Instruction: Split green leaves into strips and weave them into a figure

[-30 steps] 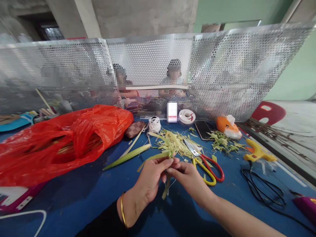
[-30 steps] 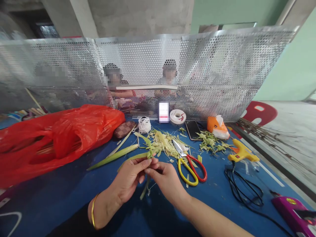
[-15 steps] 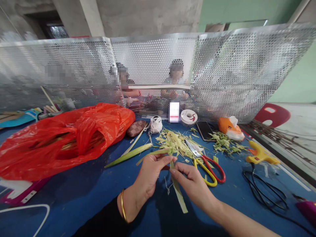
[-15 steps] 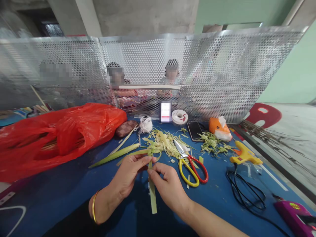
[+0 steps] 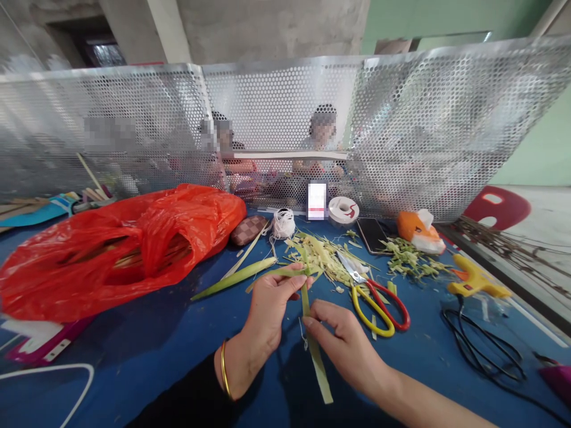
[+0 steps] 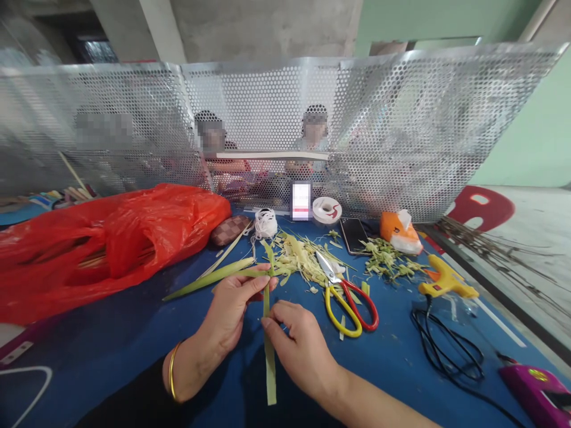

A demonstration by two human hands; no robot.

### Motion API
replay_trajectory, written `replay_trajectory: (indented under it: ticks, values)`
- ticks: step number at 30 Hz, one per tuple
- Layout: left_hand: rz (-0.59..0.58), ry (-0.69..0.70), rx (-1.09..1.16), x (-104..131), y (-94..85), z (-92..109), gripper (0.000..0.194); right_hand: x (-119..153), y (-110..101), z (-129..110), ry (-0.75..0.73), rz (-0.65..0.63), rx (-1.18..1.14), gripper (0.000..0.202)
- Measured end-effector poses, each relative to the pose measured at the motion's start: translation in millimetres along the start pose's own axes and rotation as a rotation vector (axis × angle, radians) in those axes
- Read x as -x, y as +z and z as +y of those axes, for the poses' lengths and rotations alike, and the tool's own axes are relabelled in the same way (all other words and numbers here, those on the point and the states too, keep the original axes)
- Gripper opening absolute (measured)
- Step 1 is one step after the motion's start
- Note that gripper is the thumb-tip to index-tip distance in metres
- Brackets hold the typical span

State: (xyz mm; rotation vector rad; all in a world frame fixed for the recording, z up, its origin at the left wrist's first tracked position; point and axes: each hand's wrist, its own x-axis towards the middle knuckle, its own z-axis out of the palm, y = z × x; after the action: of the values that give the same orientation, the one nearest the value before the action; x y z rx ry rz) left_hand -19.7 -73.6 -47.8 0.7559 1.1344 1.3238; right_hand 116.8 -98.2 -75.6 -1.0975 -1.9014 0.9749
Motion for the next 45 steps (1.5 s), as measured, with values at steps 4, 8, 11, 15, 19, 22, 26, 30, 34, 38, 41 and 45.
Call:
replay_trajectory:
  ticks: [4,8,11,15,19,22,26,30,34,38,41,45]
  values:
    - [0.000,-0.013,0.057,-0.6,1.5,-2.1,0.023,0.6,3.5,-0.5,-0.097,-0.028,0.141,0.033]
    - [0.008,-0.019,0.109,-0.8,2.6,-3.0,0.023,1.6,5.6,-0.6,-0.143,-0.035,0.219,0.034]
    - [-0.019,-0.034,0.109,-1.4,1.6,-1.2,0.024,2.6,0.5,-2.5,-0.177,-0.037,0.246,0.034]
    - [-0.113,-0.047,0.049,-0.5,-1.3,1.5,0.026,-4.5,-21.2,-4.2,-0.158,0.217,0.172,0.029]
    - [-0.253,-0.122,-0.039,1.8,-3.1,-1.1,0.027,-20.6,-42.3,1.0,0.080,0.284,-0.102,0.027]
    - [-0.344,-0.199,-0.092,3.3,-2.8,-4.8,0.023,-27.3,-45.0,4.4,0.285,0.119,-0.500,0.030]
    - [-0.361,-0.229,-0.117,4.4,-0.5,-9.1,0.036,-26.3,-36.3,2.6,0.310,0.134,-0.718,0.028]
    - [-0.349,-0.218,-0.207,4.8,1.7,-14.8,0.029,-24.2,-28.8,3.8,0.314,0.197,-0.676,0.034]
    - [-0.383,-0.249,-0.280,6.3,1.9,-17.3,0.027,-24.3,-32.2,10.7,0.256,0.240,-0.436,0.040]
    - [-0.416,-0.256,-0.344,9.0,1.2,-14.7,0.026,-24.0,-51.0,5.4,0.055,0.417,0.233,0.035]
    - [-0.492,-0.266,-0.413,12.0,1.8,-12.3,0.026,-23.5,-61.9,-4.7,-0.188,0.468,0.535,0.023]
    - [-0.577,-0.284,-0.407,15.9,3.7,-11.5,0.032,-23.5,-55.3,-6.6,-0.034,-0.016,0.250,0.020]
